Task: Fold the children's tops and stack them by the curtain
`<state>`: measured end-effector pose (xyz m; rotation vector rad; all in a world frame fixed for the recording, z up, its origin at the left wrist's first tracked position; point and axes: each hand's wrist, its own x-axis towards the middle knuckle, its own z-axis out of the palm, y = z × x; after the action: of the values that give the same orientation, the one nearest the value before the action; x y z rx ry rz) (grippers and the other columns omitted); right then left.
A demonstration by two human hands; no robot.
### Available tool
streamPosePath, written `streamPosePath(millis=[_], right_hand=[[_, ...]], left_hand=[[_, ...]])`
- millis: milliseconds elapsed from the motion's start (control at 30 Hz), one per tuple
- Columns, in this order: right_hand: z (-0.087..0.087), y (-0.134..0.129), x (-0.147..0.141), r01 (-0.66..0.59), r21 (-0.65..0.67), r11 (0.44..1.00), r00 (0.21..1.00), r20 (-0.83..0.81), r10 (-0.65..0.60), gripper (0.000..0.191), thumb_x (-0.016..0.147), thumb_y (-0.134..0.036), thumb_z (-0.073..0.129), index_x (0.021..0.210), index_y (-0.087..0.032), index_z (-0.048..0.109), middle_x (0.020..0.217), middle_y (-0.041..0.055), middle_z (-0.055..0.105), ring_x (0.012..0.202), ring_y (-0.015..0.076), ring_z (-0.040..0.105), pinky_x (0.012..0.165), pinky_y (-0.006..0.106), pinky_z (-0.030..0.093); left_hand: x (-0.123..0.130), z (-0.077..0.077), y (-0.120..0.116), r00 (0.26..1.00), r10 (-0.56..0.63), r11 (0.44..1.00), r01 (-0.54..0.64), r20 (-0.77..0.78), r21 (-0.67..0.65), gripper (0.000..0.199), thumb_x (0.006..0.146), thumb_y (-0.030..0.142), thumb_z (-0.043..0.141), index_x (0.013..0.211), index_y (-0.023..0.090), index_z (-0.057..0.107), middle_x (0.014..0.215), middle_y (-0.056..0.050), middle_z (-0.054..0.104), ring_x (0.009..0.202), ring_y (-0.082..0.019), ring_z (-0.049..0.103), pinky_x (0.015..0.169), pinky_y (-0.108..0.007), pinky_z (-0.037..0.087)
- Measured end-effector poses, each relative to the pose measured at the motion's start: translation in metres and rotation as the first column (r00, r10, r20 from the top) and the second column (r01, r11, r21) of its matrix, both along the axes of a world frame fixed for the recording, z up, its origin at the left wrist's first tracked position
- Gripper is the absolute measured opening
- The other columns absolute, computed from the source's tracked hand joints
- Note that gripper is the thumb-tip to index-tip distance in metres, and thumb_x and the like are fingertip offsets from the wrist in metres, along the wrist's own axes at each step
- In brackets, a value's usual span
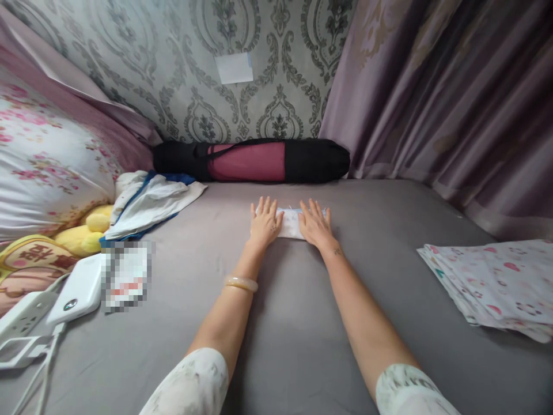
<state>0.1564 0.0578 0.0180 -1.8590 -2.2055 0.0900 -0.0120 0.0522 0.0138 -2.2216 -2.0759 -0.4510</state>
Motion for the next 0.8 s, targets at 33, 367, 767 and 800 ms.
streamPosePath(millis=[33, 367, 767, 800], right_hand=[[0.000, -0.002, -0.005, -0.031, 0.001, 1.000, 1.000, -0.005, 0.031, 0.054, 0.101, -0.036, 0.019, 0.153, -0.022, 0.030, 0.161, 0.0095, 0.020, 0.148, 0.0254, 0.015, 0.117, 0.054, 0.008], [-0.016, -0.005, -0.018, -0.128, -0.090, 0.988, 0.992, -0.010, 0.127, 0.053, 0.100, -0.032, 0.022, 0.151, -0.023, 0.034, 0.159, 0.0058, 0.028, 0.147, 0.0264, 0.019, 0.117, 0.053, 0.011], [-0.011, -0.002, -0.013, -0.090, -0.080, 0.993, 0.996, -0.006, 0.089, 0.054, 0.101, -0.035, 0.020, 0.152, -0.024, 0.032, 0.159, 0.0066, 0.028, 0.147, 0.0261, 0.017, 0.117, 0.054, 0.010], [-0.011, -0.002, -0.013, -0.074, -0.077, 0.994, 0.997, -0.004, 0.073, 0.054, 0.101, -0.037, 0.020, 0.152, -0.024, 0.032, 0.159, 0.0071, 0.028, 0.147, 0.0268, 0.017, 0.117, 0.055, 0.009]], left_hand=[[0.005, -0.001, 0.000, 0.999, -0.053, 0.999, 0.053, -0.009, 0.007, 0.060, 0.099, 0.044, 0.016, 0.150, 0.018, 0.035, 0.159, -0.008, 0.027, 0.150, -0.025, 0.012, 0.121, -0.050, 0.006], [0.013, -0.021, 0.003, 0.987, -0.153, 0.968, 0.161, 0.054, -0.194, 0.055, 0.100, 0.042, 0.019, 0.151, 0.023, 0.032, 0.158, -0.005, 0.030, 0.147, -0.025, 0.023, 0.119, -0.052, 0.013], [0.012, -0.017, 0.004, 0.992, -0.125, 0.989, 0.124, -0.004, -0.075, 0.056, 0.100, 0.046, 0.018, 0.147, 0.025, 0.040, 0.157, -0.005, 0.033, 0.149, -0.025, 0.015, 0.120, -0.052, 0.007], [0.011, -0.017, 0.004, 0.994, -0.109, 0.992, 0.108, -0.012, -0.060, 0.056, 0.100, 0.047, 0.017, 0.146, 0.026, 0.041, 0.157, -0.004, 0.033, 0.149, -0.025, 0.015, 0.120, -0.052, 0.006]])
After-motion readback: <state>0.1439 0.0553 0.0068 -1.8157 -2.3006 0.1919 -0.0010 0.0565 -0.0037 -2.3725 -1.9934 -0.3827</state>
